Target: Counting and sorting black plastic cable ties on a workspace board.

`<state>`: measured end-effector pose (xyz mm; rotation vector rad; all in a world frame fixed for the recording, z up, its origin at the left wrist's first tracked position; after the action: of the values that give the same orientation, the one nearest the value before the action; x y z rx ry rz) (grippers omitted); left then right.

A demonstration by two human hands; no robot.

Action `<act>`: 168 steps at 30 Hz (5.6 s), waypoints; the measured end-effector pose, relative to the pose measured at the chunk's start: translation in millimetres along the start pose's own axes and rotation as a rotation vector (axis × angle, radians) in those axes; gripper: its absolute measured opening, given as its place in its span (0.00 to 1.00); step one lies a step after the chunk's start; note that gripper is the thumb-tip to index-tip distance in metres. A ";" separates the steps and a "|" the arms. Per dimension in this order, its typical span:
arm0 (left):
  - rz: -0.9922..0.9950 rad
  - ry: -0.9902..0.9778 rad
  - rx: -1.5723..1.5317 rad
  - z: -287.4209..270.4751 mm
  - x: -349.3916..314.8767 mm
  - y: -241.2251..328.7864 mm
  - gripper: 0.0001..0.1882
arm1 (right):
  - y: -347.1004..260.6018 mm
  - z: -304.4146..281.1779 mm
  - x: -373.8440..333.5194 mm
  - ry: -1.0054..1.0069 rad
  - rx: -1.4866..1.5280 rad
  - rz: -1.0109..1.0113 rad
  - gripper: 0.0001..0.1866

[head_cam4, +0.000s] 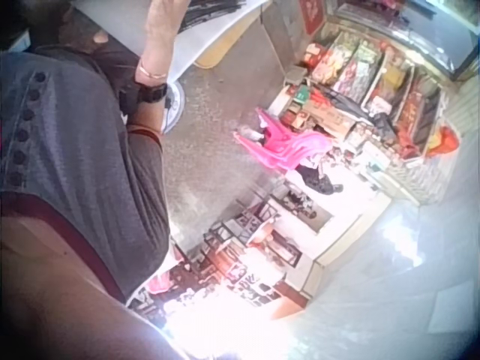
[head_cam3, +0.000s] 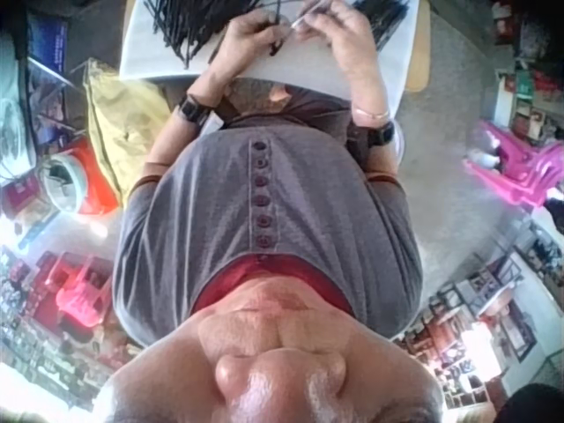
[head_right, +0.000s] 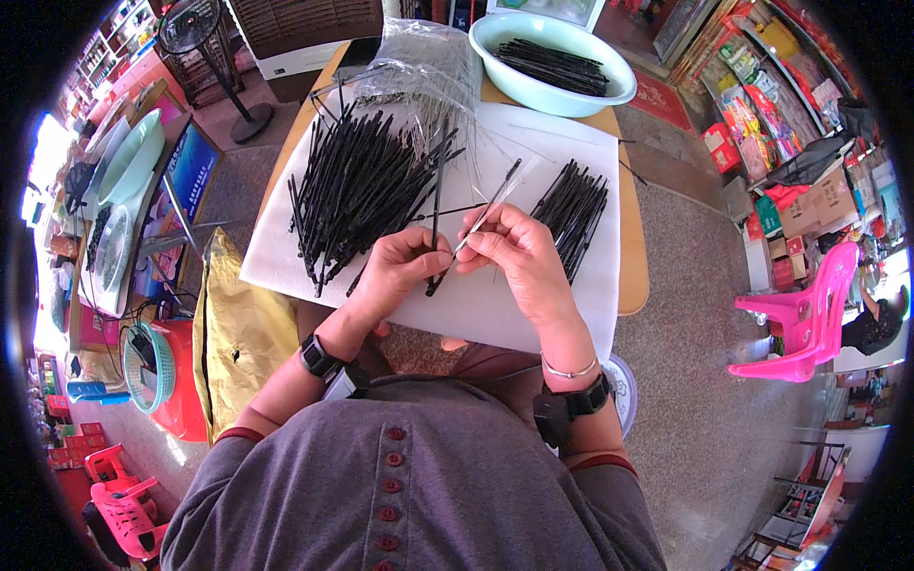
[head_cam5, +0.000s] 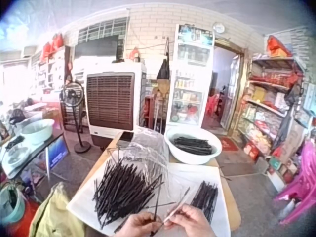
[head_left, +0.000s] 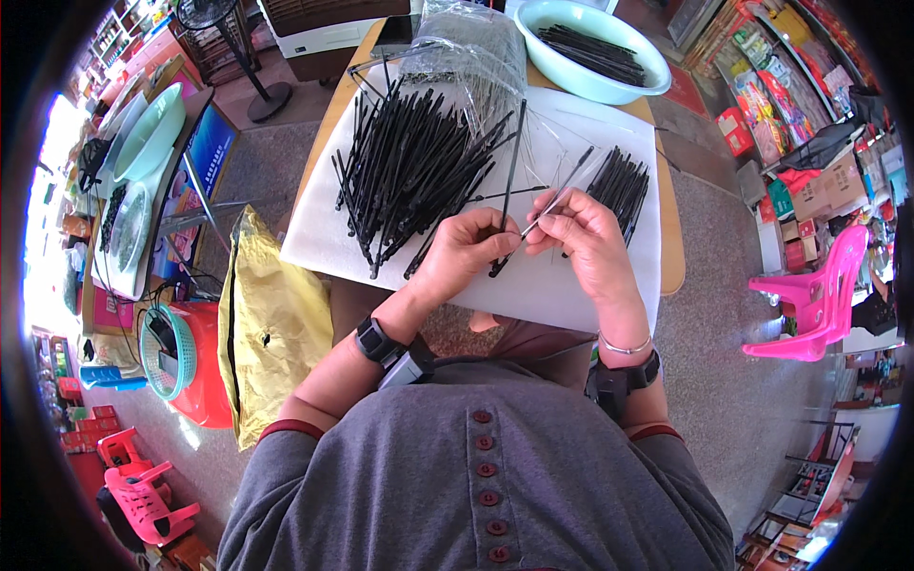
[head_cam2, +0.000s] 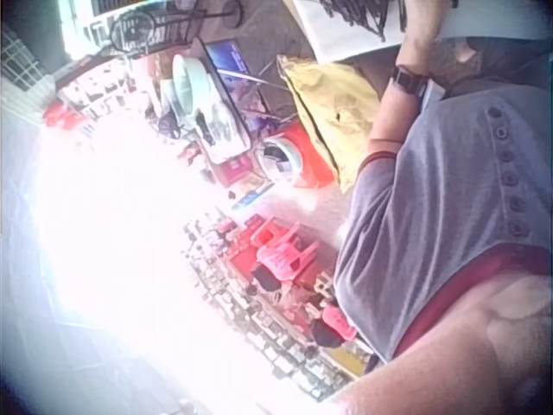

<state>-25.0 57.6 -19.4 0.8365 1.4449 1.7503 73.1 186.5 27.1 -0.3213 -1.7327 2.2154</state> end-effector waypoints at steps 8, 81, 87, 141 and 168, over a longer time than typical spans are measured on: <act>-0.029 -0.002 0.173 6.8 -3.3 5.5 0.06 | 4.0 1.5 -1.0 0.026 -0.174 -0.040 0.06; 0.178 0.283 0.603 -53.8 -44.1 58.4 0.09 | -26.6 16.8 35.5 -0.164 -1.488 -0.670 0.02; 0.354 0.095 1.110 -20.2 -48.3 60.0 0.23 | -43.6 19.3 23.8 -0.084 -1.446 -0.655 0.02; -0.070 0.081 -0.041 7.5 6.7 -3.9 0.12 | 9.2 -4.0 40.1 0.329 -1.588 -0.166 0.09; 0.011 0.042 -0.054 -11.0 8.7 2.9 0.11 | -3.9 -29.7 -16.9 0.117 -0.085 0.135 0.07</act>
<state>-39.2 58.7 -18.1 0.7851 1.4158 1.8172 99.8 207.8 23.4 -0.5920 -1.7928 2.1699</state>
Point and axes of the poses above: each hand's wrist, its own x-axis towards the middle knuckle, its own z-axis out of the palm, y = z × x, the point moved 4 cm from there along x, towards the middle knuckle, and after that the axes turned 1 degree about y, right-handed, at the moved point
